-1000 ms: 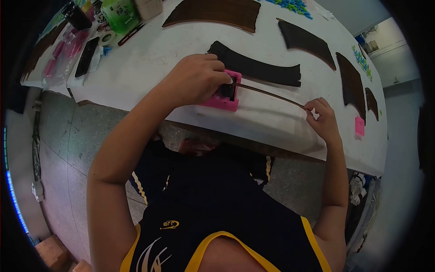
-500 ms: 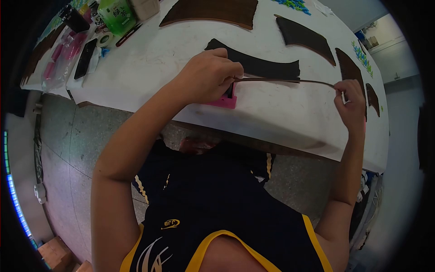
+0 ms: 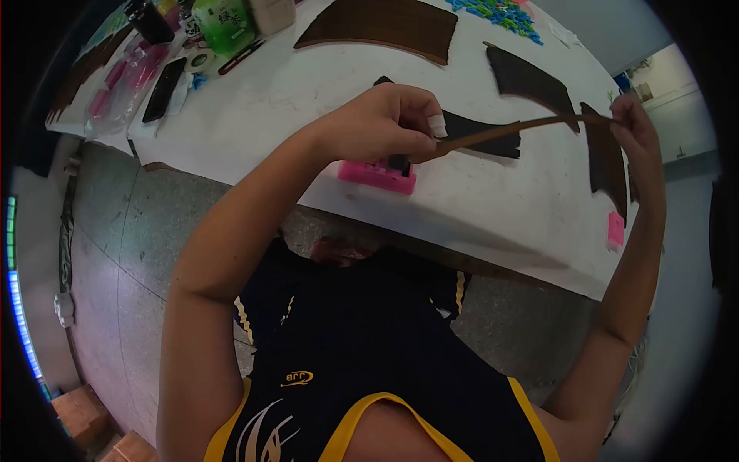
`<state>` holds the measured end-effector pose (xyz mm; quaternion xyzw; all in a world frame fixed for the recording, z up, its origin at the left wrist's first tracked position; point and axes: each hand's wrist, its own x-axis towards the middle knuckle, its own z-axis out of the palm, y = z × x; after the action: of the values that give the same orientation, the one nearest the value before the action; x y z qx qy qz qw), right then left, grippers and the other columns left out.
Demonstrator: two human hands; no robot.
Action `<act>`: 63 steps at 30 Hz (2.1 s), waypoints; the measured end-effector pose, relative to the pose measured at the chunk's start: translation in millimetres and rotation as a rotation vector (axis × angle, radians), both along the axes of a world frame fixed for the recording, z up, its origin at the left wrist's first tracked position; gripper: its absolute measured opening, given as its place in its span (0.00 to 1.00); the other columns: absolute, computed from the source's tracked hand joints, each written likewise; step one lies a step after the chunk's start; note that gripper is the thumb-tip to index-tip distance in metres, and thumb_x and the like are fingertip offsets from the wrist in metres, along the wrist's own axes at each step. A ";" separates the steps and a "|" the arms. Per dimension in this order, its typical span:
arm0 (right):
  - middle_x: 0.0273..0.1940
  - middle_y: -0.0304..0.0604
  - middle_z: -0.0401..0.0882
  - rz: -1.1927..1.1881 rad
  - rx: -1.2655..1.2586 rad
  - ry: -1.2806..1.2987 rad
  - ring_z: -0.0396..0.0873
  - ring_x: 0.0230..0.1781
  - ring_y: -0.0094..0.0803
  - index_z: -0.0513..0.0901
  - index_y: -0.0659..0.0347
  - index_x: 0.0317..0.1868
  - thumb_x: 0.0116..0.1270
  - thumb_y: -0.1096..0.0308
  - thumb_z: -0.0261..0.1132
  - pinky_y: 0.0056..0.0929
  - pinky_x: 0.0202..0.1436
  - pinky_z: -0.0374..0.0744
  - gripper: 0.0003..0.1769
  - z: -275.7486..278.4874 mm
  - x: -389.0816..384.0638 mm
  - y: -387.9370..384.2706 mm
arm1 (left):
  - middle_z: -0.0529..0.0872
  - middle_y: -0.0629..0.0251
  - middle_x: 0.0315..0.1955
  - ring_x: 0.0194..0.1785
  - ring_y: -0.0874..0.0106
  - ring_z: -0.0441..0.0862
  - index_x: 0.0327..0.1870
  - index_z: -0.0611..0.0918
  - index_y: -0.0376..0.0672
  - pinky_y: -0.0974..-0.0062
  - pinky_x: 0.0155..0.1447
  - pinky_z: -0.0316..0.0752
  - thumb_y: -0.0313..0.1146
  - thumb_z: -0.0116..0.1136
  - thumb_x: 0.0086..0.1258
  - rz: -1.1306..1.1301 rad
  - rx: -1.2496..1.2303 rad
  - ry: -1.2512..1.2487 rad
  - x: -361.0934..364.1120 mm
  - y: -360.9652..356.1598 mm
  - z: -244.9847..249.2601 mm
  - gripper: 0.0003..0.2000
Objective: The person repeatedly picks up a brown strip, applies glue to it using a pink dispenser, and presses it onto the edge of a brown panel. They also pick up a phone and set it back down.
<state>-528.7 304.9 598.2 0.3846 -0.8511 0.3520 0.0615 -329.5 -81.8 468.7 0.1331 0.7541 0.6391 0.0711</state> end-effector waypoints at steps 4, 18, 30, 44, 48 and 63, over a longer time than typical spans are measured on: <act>0.39 0.29 0.69 0.076 -0.027 -0.566 0.62 0.36 0.18 0.75 0.55 0.40 0.64 0.76 0.57 0.19 0.42 0.62 0.06 -44.7 -21.4 24.3 | 0.90 0.66 0.39 0.40 0.78 0.84 0.47 0.84 0.40 0.78 0.46 0.78 0.20 0.63 0.71 -0.049 0.356 -0.130 6.0 -16.4 6.1 0.08; 0.50 0.44 0.80 0.472 -1.068 -1.385 0.72 0.43 0.31 0.82 0.62 0.57 0.72 0.68 0.62 0.28 0.47 0.74 0.16 -146.0 64.1 -53.9 | 0.83 0.67 0.34 0.37 0.75 0.73 0.48 0.84 0.40 0.77 0.42 0.68 0.21 0.59 0.69 0.054 0.931 -0.248 23.5 -86.9 -32.5 0.09; 0.43 0.39 0.87 0.027 -1.176 -0.975 0.85 0.42 0.24 0.83 0.61 0.52 0.78 0.74 0.69 0.26 0.49 0.85 0.07 -168.6 65.1 -169.7 | 0.83 0.65 0.33 0.37 0.72 0.73 0.46 0.83 0.43 0.75 0.42 0.69 0.24 0.59 0.71 0.285 1.104 -0.221 19.4 -103.2 -65.5 0.06; 0.47 0.42 0.89 0.127 -1.053 -0.791 0.85 0.46 0.27 0.82 0.63 0.52 0.80 0.74 0.68 0.29 0.53 0.84 0.06 -184.7 46.0 -192.0 | 0.83 0.61 0.31 0.35 0.71 0.72 0.42 0.81 0.42 0.73 0.38 0.68 0.25 0.55 0.72 0.308 1.589 -0.076 3.2 -112.8 -80.9 0.03; 0.48 0.41 0.89 0.177 -1.015 -0.822 0.85 0.47 0.27 0.82 0.63 0.52 0.80 0.75 0.67 0.29 0.54 0.84 0.05 -183.1 39.3 -191.3 | 0.85 0.60 0.36 0.38 0.69 0.76 0.45 0.82 0.35 0.72 0.44 0.75 0.25 0.51 0.74 0.434 1.687 -0.021 -12.0 -113.2 -90.1 0.08; 0.41 0.35 0.85 0.050 -0.515 -0.747 0.81 0.42 0.22 0.83 0.62 0.49 0.74 0.70 0.73 0.26 0.49 0.82 0.09 -178.7 -6.1 -218.4 | 0.86 0.49 0.54 0.53 0.59 0.88 0.57 0.76 0.28 0.60 0.60 0.90 0.22 0.46 0.83 0.646 1.186 -0.443 -87.2 -118.1 -89.0 0.10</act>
<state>-534.8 86.5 419.6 0.2237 -0.6901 0.6682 -0.1649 -416.7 -199.9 379.6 -0.2138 0.2488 0.9431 -0.0548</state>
